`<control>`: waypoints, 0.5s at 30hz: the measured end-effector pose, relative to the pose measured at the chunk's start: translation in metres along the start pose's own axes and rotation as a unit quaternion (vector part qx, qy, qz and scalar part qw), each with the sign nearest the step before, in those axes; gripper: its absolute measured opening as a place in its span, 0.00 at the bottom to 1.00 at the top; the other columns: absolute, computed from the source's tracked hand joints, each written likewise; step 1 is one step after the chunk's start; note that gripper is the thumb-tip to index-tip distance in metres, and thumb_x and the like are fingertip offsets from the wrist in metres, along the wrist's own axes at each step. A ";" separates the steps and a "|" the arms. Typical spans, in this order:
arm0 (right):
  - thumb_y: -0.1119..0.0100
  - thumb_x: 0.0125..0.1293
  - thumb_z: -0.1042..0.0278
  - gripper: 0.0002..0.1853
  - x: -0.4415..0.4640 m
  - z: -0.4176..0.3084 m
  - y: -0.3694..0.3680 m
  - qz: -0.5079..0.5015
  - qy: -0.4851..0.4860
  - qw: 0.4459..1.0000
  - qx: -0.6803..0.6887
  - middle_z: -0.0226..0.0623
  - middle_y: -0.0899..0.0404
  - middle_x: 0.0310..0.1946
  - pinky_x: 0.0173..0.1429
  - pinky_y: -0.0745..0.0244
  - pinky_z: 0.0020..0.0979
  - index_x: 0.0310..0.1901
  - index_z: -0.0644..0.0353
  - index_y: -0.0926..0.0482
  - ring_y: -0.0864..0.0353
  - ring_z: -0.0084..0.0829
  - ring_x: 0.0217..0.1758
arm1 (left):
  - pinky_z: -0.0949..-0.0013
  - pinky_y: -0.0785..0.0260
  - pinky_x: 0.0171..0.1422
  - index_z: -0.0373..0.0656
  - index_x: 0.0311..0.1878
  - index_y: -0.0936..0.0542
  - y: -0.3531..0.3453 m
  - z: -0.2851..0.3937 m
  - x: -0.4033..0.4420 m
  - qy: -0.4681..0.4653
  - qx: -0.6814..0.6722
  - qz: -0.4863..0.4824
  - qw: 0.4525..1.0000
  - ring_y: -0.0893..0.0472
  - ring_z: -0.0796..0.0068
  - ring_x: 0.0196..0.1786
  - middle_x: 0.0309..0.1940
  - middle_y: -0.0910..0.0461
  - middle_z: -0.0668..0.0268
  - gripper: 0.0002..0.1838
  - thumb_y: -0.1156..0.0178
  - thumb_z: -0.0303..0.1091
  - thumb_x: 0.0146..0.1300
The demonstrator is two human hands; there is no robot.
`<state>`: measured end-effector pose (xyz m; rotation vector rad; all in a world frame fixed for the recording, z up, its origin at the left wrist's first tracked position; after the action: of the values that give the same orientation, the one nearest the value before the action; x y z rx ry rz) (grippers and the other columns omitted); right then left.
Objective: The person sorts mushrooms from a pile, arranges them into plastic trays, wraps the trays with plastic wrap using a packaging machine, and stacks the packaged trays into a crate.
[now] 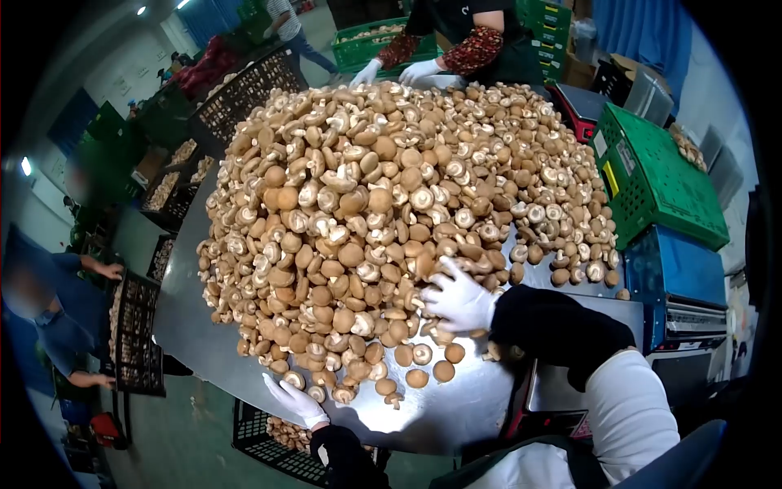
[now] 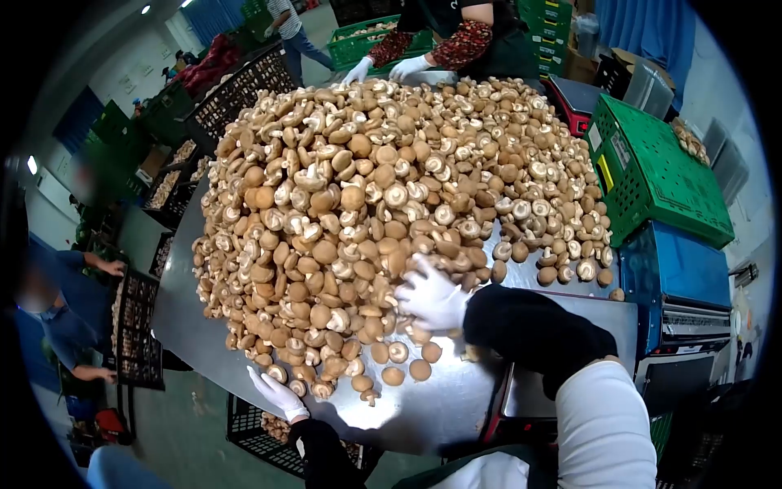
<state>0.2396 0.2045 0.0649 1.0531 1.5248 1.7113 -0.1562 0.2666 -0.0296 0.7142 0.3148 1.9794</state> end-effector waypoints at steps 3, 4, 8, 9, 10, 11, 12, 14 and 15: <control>0.40 0.48 0.56 0.15 -0.019 0.033 0.003 0.051 -0.001 0.998 -0.030 0.26 0.28 0.43 0.67 0.50 0.59 0.39 0.46 0.23 0.29 0.33 0.53 | 0.61 0.52 0.73 0.32 0.67 0.41 -0.001 0.003 -0.001 -0.003 0.023 0.005 1.000 0.41 0.56 0.70 0.68 0.41 0.50 0.25 0.62 0.36 0.72; 0.40 0.47 0.56 0.15 -0.025 0.040 0.005 0.021 -0.004 0.998 -0.054 0.26 0.28 0.44 0.67 0.50 0.59 0.39 0.45 0.23 0.30 0.32 0.54 | 0.61 0.52 0.73 0.32 0.67 0.41 -0.001 0.001 -0.001 -0.004 0.024 0.006 1.000 0.41 0.56 0.70 0.68 0.41 0.50 0.25 0.62 0.36 0.72; 0.38 0.49 0.54 0.16 -0.073 0.101 0.006 0.003 -0.107 0.991 -0.083 0.31 0.29 0.50 0.67 0.52 0.61 0.40 0.48 0.22 0.32 0.37 0.57 | 0.58 0.52 0.74 0.31 0.67 0.41 -0.001 -0.001 0.000 -0.011 0.025 0.006 1.000 0.41 0.53 0.70 0.67 0.41 0.47 0.26 0.62 0.38 0.71; 0.39 0.49 0.53 0.16 -0.085 0.113 0.012 -0.010 -0.147 0.985 -0.093 0.33 0.29 0.50 0.68 0.54 0.61 0.39 0.49 0.22 0.33 0.38 0.58 | 0.58 0.52 0.73 0.31 0.67 0.41 -0.001 0.001 -0.001 -0.011 0.026 0.011 1.000 0.40 0.53 0.70 0.67 0.40 0.47 0.26 0.62 0.38 0.71; 0.39 0.50 0.52 0.16 -0.094 0.117 0.021 -0.026 -0.187 0.977 -0.100 0.35 0.29 0.50 0.68 0.55 0.61 0.39 0.50 0.22 0.34 0.40 0.59 | 0.58 0.52 0.73 0.31 0.67 0.41 0.000 0.005 -0.003 -0.008 0.028 0.010 1.000 0.40 0.53 0.70 0.67 0.40 0.47 0.26 0.62 0.38 0.71; 0.39 0.49 0.51 0.16 -0.094 0.116 0.031 -0.002 -0.254 0.962 -0.101 0.37 0.29 0.49 0.69 0.58 0.62 0.37 0.51 0.21 0.35 0.41 0.60 | 0.59 0.51 0.73 0.30 0.67 0.41 0.001 0.011 -0.003 -0.009 0.032 0.010 0.999 0.40 0.53 0.69 0.67 0.40 0.47 0.26 0.62 0.37 0.71; 0.39 0.49 0.54 0.14 -0.089 0.108 0.041 0.056 -0.263 0.956 -0.114 0.36 0.28 0.47 0.67 0.54 0.60 0.35 0.53 0.21 0.35 0.42 0.59 | 0.59 0.50 0.73 0.30 0.67 0.41 0.000 0.014 -0.003 -0.009 0.033 0.010 0.999 0.39 0.54 0.69 0.67 0.40 0.47 0.26 0.62 0.37 0.71; 0.41 0.48 0.58 0.12 -0.070 0.084 0.045 0.094 -0.214 0.971 -0.057 0.35 0.26 0.44 0.64 0.43 0.49 0.33 0.54 0.21 0.31 0.39 0.54 | 0.59 0.49 0.73 0.30 0.66 0.40 -0.002 0.009 -0.004 -0.011 0.029 0.017 0.999 0.39 0.54 0.69 0.66 0.40 0.47 0.25 0.62 0.37 0.71; 0.41 0.48 0.59 0.11 -0.052 0.059 0.053 0.022 -0.148 0.989 0.011 0.33 0.25 0.42 0.59 0.39 0.42 0.32 0.54 0.22 0.29 0.37 0.51 | 0.59 0.48 0.72 0.30 0.66 0.40 -0.002 0.008 -0.004 -0.017 0.026 0.025 0.999 0.39 0.54 0.69 0.66 0.39 0.47 0.25 0.63 0.36 0.72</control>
<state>0.3202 0.1817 0.1094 1.2952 1.3431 1.4907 -0.1489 0.2636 -0.0257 0.7947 0.3328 2.0106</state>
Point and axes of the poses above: each hand's wrist, its own x-axis towards the middle knuckle, its own y-axis out of the back of the hand, z = x × y, the point moved 1 cm from there along x, towards the middle knuckle
